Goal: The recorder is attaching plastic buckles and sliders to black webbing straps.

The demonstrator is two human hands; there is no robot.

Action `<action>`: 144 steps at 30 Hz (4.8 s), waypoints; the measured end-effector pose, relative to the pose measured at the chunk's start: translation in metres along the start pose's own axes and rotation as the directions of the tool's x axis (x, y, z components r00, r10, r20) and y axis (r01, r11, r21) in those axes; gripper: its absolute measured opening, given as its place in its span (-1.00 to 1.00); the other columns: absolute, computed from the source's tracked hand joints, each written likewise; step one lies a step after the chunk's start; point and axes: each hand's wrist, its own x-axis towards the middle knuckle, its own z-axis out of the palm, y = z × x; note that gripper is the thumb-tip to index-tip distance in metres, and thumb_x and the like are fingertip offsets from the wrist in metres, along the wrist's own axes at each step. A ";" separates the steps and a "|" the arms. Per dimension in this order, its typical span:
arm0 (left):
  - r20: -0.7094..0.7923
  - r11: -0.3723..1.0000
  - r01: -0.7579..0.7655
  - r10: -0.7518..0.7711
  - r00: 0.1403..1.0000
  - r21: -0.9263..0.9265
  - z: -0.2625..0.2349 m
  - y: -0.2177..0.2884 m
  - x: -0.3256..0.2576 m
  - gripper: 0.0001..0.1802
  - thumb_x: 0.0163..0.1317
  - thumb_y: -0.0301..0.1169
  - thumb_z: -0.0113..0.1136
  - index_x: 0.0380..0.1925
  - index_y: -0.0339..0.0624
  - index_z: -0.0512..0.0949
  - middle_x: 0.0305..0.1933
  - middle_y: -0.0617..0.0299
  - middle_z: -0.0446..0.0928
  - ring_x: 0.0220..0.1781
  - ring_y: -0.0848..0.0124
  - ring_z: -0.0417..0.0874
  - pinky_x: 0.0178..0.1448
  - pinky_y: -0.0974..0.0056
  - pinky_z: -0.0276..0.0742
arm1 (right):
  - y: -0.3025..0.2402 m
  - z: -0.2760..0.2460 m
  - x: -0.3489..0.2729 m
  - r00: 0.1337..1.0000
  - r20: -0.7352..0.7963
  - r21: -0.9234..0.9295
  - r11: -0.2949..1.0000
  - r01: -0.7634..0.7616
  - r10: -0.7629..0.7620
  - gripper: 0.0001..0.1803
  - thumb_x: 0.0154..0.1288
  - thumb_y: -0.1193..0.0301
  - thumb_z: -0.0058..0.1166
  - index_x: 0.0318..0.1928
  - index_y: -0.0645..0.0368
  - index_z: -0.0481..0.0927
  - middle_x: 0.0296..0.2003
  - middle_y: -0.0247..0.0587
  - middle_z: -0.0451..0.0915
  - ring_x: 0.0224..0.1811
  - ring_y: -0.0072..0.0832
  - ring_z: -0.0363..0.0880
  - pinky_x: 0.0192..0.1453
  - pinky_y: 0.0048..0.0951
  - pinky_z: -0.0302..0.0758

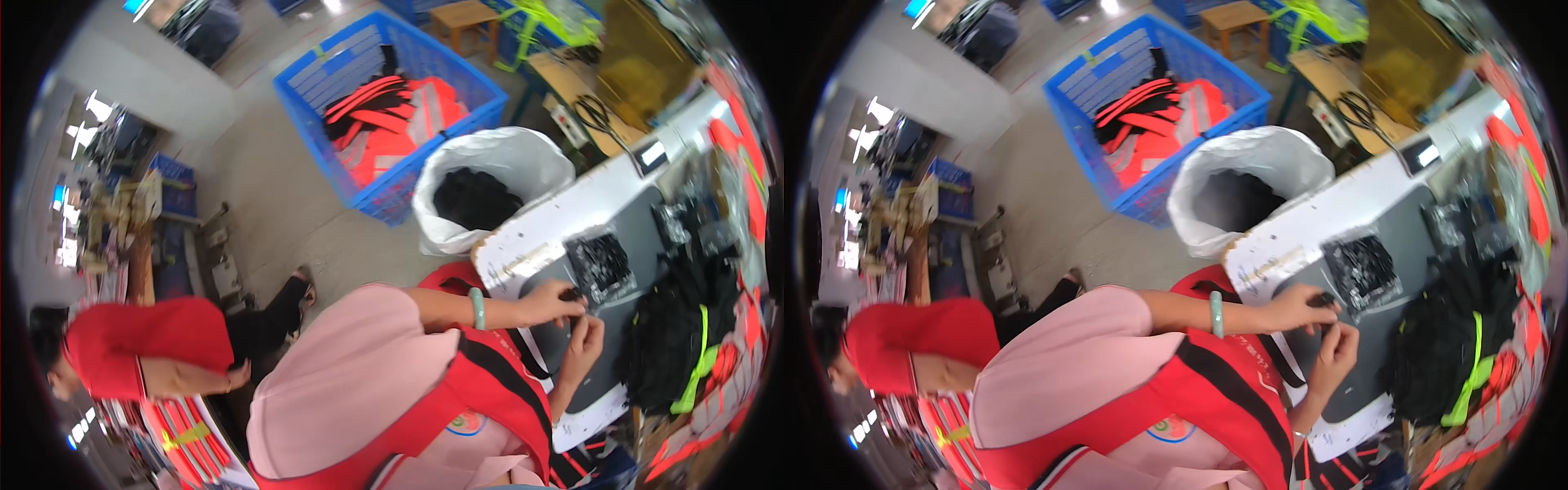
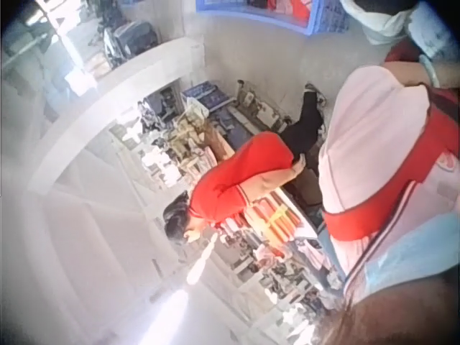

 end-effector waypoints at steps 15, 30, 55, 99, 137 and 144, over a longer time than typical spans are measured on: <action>0.172 0.922 0.340 -0.371 0.913 0.183 0.000 0.027 0.027 -0.62 0.15 -0.49 0.25 -0.04 -0.43 0.48 -0.17 0.09 0.58 -0.22 0.40 0.64 -0.23 0.40 0.59 | 0.000 -0.021 0.012 0.977 -0.074 0.132 0.973 -0.191 0.202 -0.87 0.26 0.45 0.06 -0.39 0.23 0.46 -0.61 -0.54 0.39 -0.58 -0.81 0.20 -0.53 -0.66 0.15; 0.277 0.889 0.126 -0.268 0.923 0.440 0.024 0.022 0.030 -0.70 0.08 -0.56 0.30 -0.14 -0.30 0.55 -0.31 0.21 0.58 -0.32 0.53 0.59 -0.21 0.46 0.53 | 0.017 -0.034 -0.005 0.986 -0.138 0.033 0.995 -0.090 0.093 -0.80 0.31 0.31 -0.03 -0.30 0.22 0.41 -0.54 -0.11 0.54 -0.52 -0.18 0.54 -0.37 -0.32 0.45; 0.238 0.910 0.415 -0.401 0.885 -0.011 0.031 0.020 0.028 -0.29 0.35 0.21 -0.35 -0.26 -0.30 0.43 -0.55 0.30 0.37 -0.64 0.60 0.27 -0.58 0.53 0.13 | 0.013 -0.035 -0.014 0.902 0.177 0.662 0.631 -0.405 0.393 -0.86 0.35 0.35 -0.01 -0.28 0.14 0.39 -0.53 -0.48 0.47 -0.58 -0.77 0.33 -0.50 -0.70 0.30; 0.377 0.856 -0.251 0.072 0.924 0.452 0.023 0.004 0.009 -0.65 0.05 -0.54 0.33 -0.12 -0.34 0.51 -0.20 0.19 0.47 -0.15 0.47 0.54 -0.08 0.43 0.48 | 0.001 -0.037 -0.019 0.944 0.131 0.776 0.562 -0.287 0.301 -0.70 0.40 0.37 -0.10 0.08 0.15 0.46 -0.14 -0.46 0.52 -0.10 -0.71 0.45 -0.04 -0.65 0.44; 0.683 0.187 -0.678 0.049 0.729 0.711 0.021 0.043 0.012 -0.60 -0.18 -0.34 0.43 -0.25 -0.14 0.63 -0.33 0.24 0.57 -0.31 0.26 0.57 -0.27 0.29 0.51 | 0.018 -0.048 -0.029 0.929 0.105 0.345 0.863 -0.369 0.356 -0.77 0.33 0.35 0.03 -0.46 0.15 0.38 -0.65 -0.58 0.25 -0.60 -0.84 0.10 -0.58 -0.69 0.05; 0.702 0.242 -0.682 0.001 0.712 0.690 0.013 0.040 0.008 -0.58 -0.20 -0.31 0.44 -0.24 -0.13 0.63 -0.36 0.26 0.56 -0.34 0.27 0.56 -0.30 0.27 0.49 | 0.018 -0.051 -0.029 0.914 0.273 0.132 0.930 -0.344 0.299 -0.69 0.36 0.25 -0.01 -0.44 0.21 0.36 -0.66 -0.48 0.23 -0.57 -0.73 0.14 -0.54 -0.55 0.16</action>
